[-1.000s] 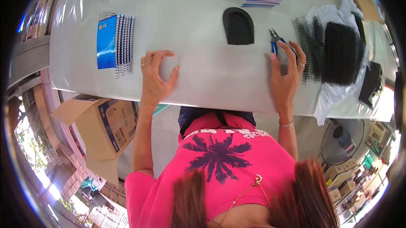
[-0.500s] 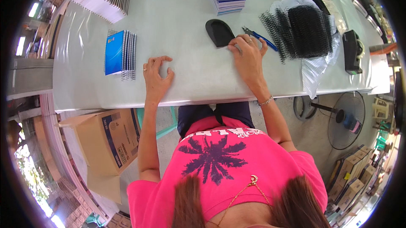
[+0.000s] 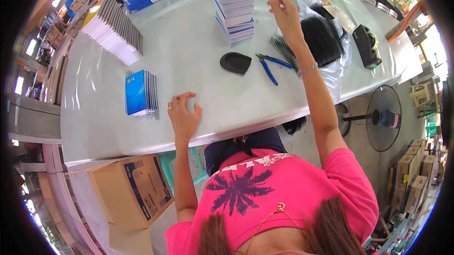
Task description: The person assembles notebooks by aligning paper and covers, threading a spiral coil through the punched holes, and trimming the excess coil with pliers.
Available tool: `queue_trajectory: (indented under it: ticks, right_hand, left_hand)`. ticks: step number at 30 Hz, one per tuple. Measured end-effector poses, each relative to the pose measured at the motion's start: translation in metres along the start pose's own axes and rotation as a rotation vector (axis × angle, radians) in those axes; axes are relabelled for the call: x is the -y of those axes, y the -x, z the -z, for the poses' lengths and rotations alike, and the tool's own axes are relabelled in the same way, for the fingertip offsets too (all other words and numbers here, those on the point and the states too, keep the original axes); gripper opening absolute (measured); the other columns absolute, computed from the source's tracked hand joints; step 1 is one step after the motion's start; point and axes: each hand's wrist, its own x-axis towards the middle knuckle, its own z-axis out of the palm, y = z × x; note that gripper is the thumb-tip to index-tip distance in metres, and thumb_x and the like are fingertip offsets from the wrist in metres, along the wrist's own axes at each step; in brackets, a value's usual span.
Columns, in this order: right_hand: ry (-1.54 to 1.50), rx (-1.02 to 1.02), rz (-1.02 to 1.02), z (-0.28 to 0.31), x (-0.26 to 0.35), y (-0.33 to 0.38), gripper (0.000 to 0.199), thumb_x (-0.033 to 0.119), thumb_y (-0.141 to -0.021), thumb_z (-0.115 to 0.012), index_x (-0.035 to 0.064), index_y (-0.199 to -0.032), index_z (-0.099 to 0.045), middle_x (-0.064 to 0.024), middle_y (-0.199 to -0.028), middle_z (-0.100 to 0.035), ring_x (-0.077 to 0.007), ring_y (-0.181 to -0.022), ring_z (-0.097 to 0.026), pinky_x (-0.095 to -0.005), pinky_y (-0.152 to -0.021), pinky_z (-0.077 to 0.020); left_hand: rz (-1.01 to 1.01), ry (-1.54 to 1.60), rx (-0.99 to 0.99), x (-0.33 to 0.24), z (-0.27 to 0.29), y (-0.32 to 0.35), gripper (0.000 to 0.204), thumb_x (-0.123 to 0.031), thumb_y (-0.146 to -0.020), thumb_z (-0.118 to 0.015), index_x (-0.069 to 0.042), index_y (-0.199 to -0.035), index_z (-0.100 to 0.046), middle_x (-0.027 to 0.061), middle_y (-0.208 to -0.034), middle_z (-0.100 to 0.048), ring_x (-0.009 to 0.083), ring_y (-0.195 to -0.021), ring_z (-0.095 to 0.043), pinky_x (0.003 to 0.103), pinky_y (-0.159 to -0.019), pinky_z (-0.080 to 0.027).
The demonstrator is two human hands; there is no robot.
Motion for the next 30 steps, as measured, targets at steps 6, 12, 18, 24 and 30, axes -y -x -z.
queue_trajectory:
  ticks: [6,12,18,24,30]
  right_hand:
    - [-0.088,0.221,-0.218,-0.025,0.008,-0.057,0.07,0.049,-0.09,-0.069,-0.0122,-0.122,-0.059,-0.0152,-0.096,-0.069,-0.0163,-0.081,-0.064,-0.0277,-0.074,-0.0541]
    - [-0.177,0.239,-0.262,-0.026,0.005,-0.069,0.058,0.035,-0.086,-0.077,-0.0128,-0.116,-0.063,-0.0135,-0.085,-0.069,-0.0137,-0.064,-0.063,-0.0245,-0.064,-0.0559]
    - [-0.014,0.269,-0.263,-0.017,0.014,-0.077,0.05,0.03,-0.086,-0.076,-0.0097,-0.115,-0.064,-0.014,-0.084,-0.07,-0.0162,-0.068,-0.067,-0.0287,-0.064,-0.0573]
    - [0.125,-0.089,0.274,-0.015,0.034,-0.063,0.035,0.012,-0.083,-0.072,0.0038,-0.116,-0.064,-0.0169,-0.091,-0.07,-0.0241,-0.072,-0.068,-0.0367,-0.067,-0.0569]
    - [-0.114,0.252,0.287,-0.008,0.113,0.047,0.026,-0.003,-0.079,-0.069,0.0049,-0.104,-0.069,-0.0143,-0.101,-0.07,-0.03,-0.097,-0.067,-0.0384,-0.084,-0.0514]
  left_hand:
    - [0.018,0.046,-0.042,-0.006,0.001,0.003,0.027,-0.009,-0.082,-0.064,-0.014,-0.108,-0.067,0.0059,-0.107,-0.061,0.0265,-0.1,-0.056,0.043,-0.09,-0.041]
    - [0.083,0.191,0.02,-0.003,0.009,0.0,0.026,-0.009,-0.087,-0.064,-0.011,-0.112,-0.068,0.0043,-0.101,-0.059,0.0204,-0.092,-0.053,0.035,-0.082,-0.043]
    - [0.118,0.506,0.163,-0.049,0.03,-0.033,0.025,-0.011,-0.091,-0.064,-0.011,-0.116,-0.067,0.0023,-0.105,-0.059,0.0164,-0.09,-0.052,0.032,-0.081,-0.043]
    - [-0.322,0.356,-0.067,-0.132,0.059,-0.08,0.027,-0.012,-0.093,-0.066,-0.011,-0.12,-0.066,0.0084,-0.118,-0.056,0.0248,-0.111,-0.053,0.037,-0.091,-0.043]
    - [-0.493,-0.244,-0.35,-0.176,0.097,-0.094,0.034,-0.009,-0.095,-0.061,-0.016,-0.128,-0.062,0.0066,-0.128,-0.055,0.0255,-0.121,-0.05,0.046,-0.112,-0.03]
